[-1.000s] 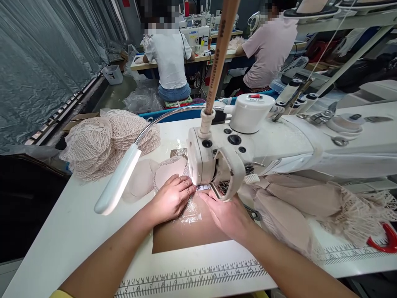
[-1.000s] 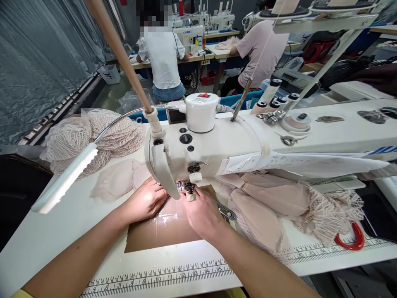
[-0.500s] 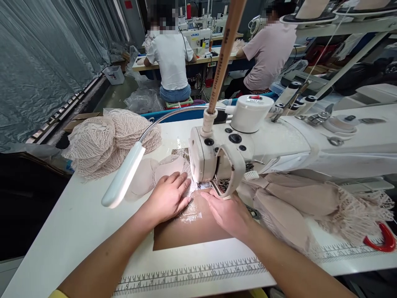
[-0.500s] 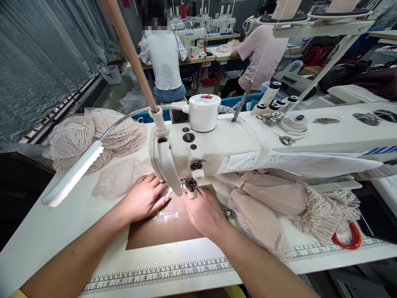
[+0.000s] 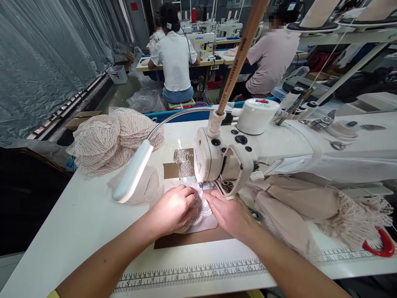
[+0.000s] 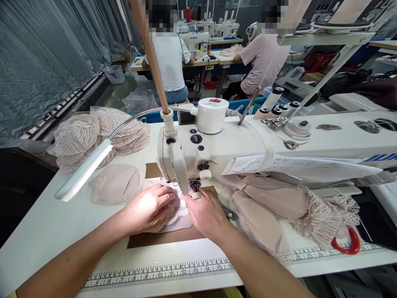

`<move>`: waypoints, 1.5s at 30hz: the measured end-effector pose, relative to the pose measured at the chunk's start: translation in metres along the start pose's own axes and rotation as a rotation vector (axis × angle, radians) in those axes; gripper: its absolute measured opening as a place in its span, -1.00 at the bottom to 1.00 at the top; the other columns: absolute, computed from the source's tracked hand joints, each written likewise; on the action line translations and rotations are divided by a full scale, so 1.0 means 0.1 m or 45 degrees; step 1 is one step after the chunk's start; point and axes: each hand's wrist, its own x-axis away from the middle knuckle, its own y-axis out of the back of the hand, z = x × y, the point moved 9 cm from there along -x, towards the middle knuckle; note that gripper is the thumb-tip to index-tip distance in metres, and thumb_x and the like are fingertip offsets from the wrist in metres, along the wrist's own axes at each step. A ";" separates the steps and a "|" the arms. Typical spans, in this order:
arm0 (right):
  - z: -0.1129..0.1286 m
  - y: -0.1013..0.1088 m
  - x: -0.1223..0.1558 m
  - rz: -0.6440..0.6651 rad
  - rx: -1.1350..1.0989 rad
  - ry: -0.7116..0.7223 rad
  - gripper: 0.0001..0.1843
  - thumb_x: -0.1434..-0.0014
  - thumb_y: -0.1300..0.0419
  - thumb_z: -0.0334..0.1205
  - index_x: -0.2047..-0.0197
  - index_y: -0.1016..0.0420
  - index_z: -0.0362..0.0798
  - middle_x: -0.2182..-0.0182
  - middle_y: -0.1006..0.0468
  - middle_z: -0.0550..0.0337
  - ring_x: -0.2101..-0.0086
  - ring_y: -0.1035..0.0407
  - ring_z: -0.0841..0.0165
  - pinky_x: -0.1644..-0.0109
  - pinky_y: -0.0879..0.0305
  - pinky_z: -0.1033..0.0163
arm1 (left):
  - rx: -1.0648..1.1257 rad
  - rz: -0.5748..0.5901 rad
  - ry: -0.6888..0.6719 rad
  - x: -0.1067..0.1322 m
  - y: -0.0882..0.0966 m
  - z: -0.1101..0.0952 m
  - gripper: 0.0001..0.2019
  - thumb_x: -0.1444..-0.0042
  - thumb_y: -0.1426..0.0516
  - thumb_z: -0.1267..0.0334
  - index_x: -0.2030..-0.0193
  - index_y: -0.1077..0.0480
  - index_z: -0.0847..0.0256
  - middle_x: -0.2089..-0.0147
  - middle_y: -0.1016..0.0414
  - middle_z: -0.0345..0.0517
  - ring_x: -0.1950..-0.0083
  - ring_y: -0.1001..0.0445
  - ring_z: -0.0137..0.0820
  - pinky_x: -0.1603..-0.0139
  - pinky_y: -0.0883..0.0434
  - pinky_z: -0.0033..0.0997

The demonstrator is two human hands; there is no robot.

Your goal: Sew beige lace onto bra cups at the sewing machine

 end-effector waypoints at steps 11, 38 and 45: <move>-0.02 -0.11 0.03 0.074 -0.035 -0.017 -0.65 -0.12 -0.06 -0.48 0.08 -0.50 -0.02 0.30 -0.50 0.15 0.32 -0.29 0.31 0.26 -0.12 0.23 | -0.085 -0.019 0.011 -0.02 -0.11 -0.05 -0.56 -0.19 -0.05 0.15 -0.16 -0.30 0.32 -0.19 -0.31 0.17 0.03 -0.33 -0.12 0.06 -0.36 -0.10; 0.04 0.00 0.06 0.067 -0.023 0.020 -0.68 -0.17 -0.04 -0.46 0.10 -0.53 -0.06 0.38 -0.48 0.15 0.43 -0.27 0.39 0.34 -0.11 0.26 | -0.148 -0.041 -0.035 -0.02 -0.03 0.00 -0.63 -0.25 0.03 0.29 -0.14 -0.33 0.36 -0.15 -0.38 0.12 -0.01 -0.34 -0.15 -0.06 -0.28 -0.13; 0.05 -0.04 0.01 0.051 0.121 -0.030 -0.64 -0.16 -0.07 -0.44 0.04 -0.53 -0.01 0.28 -0.55 0.15 0.38 -0.34 0.35 0.40 -0.13 0.27 | -0.243 -0.072 0.008 -0.08 -0.02 0.08 -0.66 -0.19 0.00 0.38 -0.09 -0.36 0.33 -0.09 -0.43 0.14 -0.06 -0.34 -0.11 -0.11 -0.23 -0.04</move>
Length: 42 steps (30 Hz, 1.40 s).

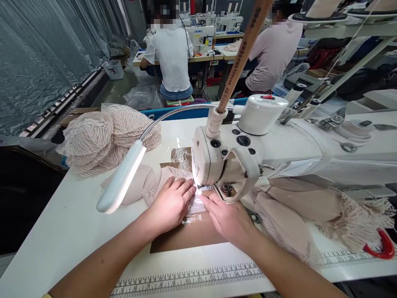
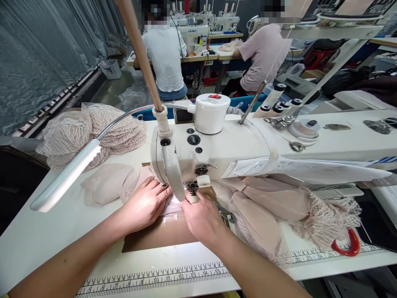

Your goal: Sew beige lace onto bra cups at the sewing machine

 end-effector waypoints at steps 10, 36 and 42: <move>0.00 -0.01 -0.04 0.005 -0.001 -0.022 -0.57 -0.11 -0.07 -0.50 -0.01 -0.49 -0.04 0.21 -0.59 0.14 0.30 -0.41 0.30 0.30 -0.21 0.25 | 0.008 -0.005 0.097 -0.02 -0.03 0.15 -0.71 -0.21 0.02 0.41 0.00 -0.43 0.29 0.01 -0.48 0.14 -0.08 -0.34 -0.10 -0.15 -0.19 0.02; -0.45 0.01 0.21 0.229 0.067 -0.181 -0.72 -0.28 0.04 -0.34 0.23 -0.51 -0.09 0.45 -0.55 0.07 0.47 -0.45 0.29 0.46 -0.18 0.27 | 0.752 0.005 0.270 0.73 0.36 -0.13 -0.46 -0.13 -0.16 0.18 -0.26 -0.25 0.14 -0.32 -0.21 0.06 -0.30 -0.22 -0.15 -0.27 -0.25 -0.09; -0.34 0.12 0.16 0.204 -0.312 -0.237 -0.64 -0.33 0.12 -0.19 0.05 -0.48 0.00 0.34 -0.63 0.12 0.43 -0.49 0.31 0.45 -0.26 0.29 | 0.893 -0.063 0.773 0.79 0.11 0.59 -0.36 -0.01 -0.22 0.13 -0.25 -0.26 0.23 -0.13 -0.40 0.11 -0.10 -0.40 -0.10 -0.08 -0.38 -0.13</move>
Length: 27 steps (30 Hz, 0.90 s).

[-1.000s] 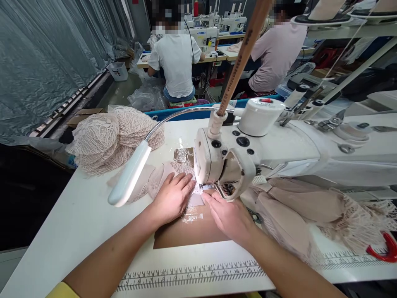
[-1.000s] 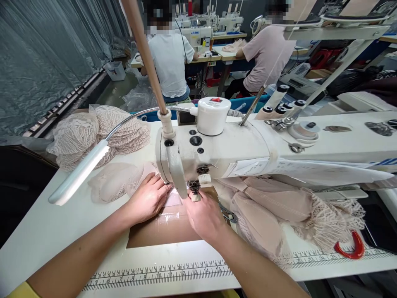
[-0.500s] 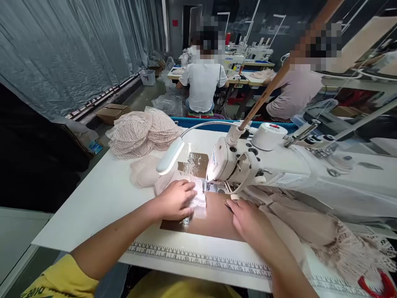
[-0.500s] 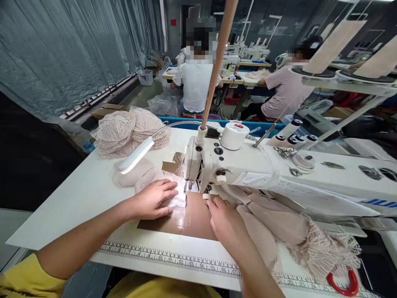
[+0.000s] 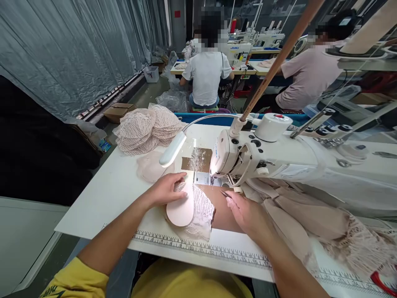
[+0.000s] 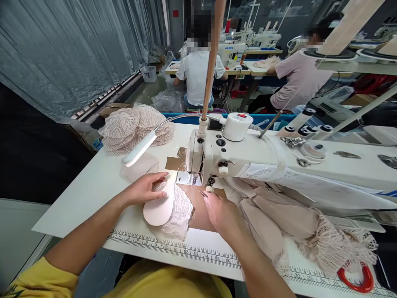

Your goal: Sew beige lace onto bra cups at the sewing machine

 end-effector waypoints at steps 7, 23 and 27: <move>0.14 0.02 0.01 -0.003 -0.492 0.035 -0.54 -0.35 0.18 -0.04 0.04 -0.44 -0.08 0.36 -0.61 0.11 0.34 -0.49 0.27 0.28 -0.36 0.20 | 0.715 0.254 0.053 -0.07 -0.33 -0.01 -0.66 0.00 -0.24 0.13 0.13 -0.45 0.30 0.32 -0.42 -0.17 0.33 -0.39 -0.41 0.33 -0.30 -0.49; 0.32 -0.16 -0.06 0.191 -0.959 0.081 -0.67 -0.19 -0.12 -0.05 0.07 -0.50 -0.06 0.26 -0.60 0.12 0.29 -0.46 0.30 0.19 -0.39 0.20 | 1.119 0.464 0.062 0.01 -0.66 -0.20 -0.66 0.00 -0.30 0.11 0.14 -0.56 0.30 0.11 -0.59 0.06 0.05 -0.52 -0.22 -0.06 -0.38 -0.25; 0.39 -0.15 -0.05 0.234 -0.966 0.087 -0.74 -0.21 -0.11 -0.10 0.13 -0.47 -0.05 0.32 -0.55 0.18 0.35 -0.40 0.36 0.26 -0.32 0.26 | 1.151 0.495 0.035 0.03 -0.69 -0.26 -0.65 -0.03 -0.29 0.11 0.11 -0.56 0.32 0.06 -0.58 0.11 -0.04 -0.49 -0.15 -0.15 -0.34 -0.17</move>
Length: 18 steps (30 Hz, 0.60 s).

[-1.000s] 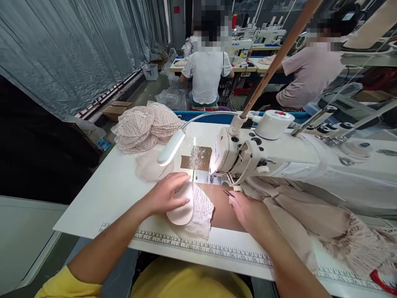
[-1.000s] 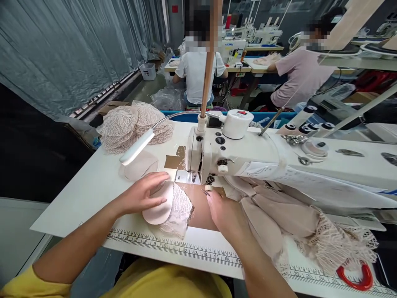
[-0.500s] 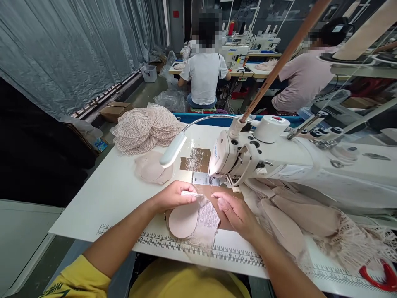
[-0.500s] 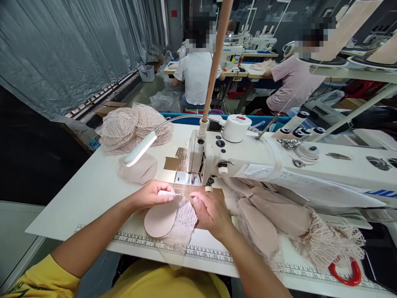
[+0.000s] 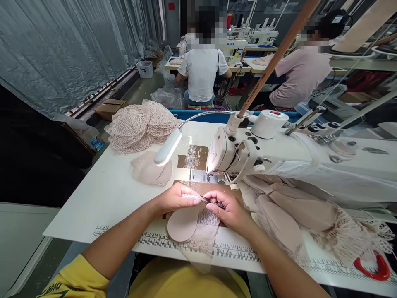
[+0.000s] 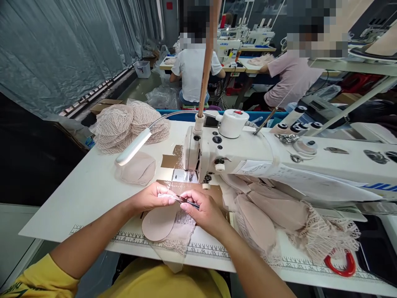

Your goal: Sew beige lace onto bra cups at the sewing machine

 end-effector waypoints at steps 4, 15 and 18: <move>0.02 -0.05 0.01 -0.003 0.024 0.017 -0.80 -0.22 -0.12 -0.15 0.13 -0.46 -0.01 0.27 -0.56 0.21 0.28 -0.40 0.37 0.19 -0.30 0.28 | 0.010 0.009 0.037 -0.01 -0.03 0.05 -0.63 -0.01 -0.30 0.11 0.11 -0.56 0.32 0.11 -0.60 0.08 0.00 -0.51 -0.17 -0.11 -0.36 -0.21; -0.11 -0.03 -0.04 -0.149 -0.132 -0.046 -0.74 -0.16 -0.19 -0.07 0.13 -0.44 -0.02 0.27 -0.52 0.17 0.29 -0.41 0.34 0.21 -0.32 0.26 | -0.127 0.007 0.016 -0.05 -0.04 0.11 -0.64 -0.03 -0.27 0.06 0.17 -0.57 0.33 0.23 -0.58 -0.01 0.18 -0.49 -0.30 0.13 -0.39 -0.38; -0.19 -0.12 -0.06 -0.043 -0.195 -0.123 -0.56 -0.06 -0.28 -0.08 0.00 -0.38 -0.01 0.29 -0.50 0.19 0.33 -0.40 0.33 0.25 -0.33 0.25 | -0.172 0.080 0.007 -0.05 -0.07 0.07 -0.63 -0.05 -0.24 0.05 0.14 -0.54 0.34 0.19 -0.56 0.02 0.15 -0.48 -0.26 0.14 -0.39 -0.38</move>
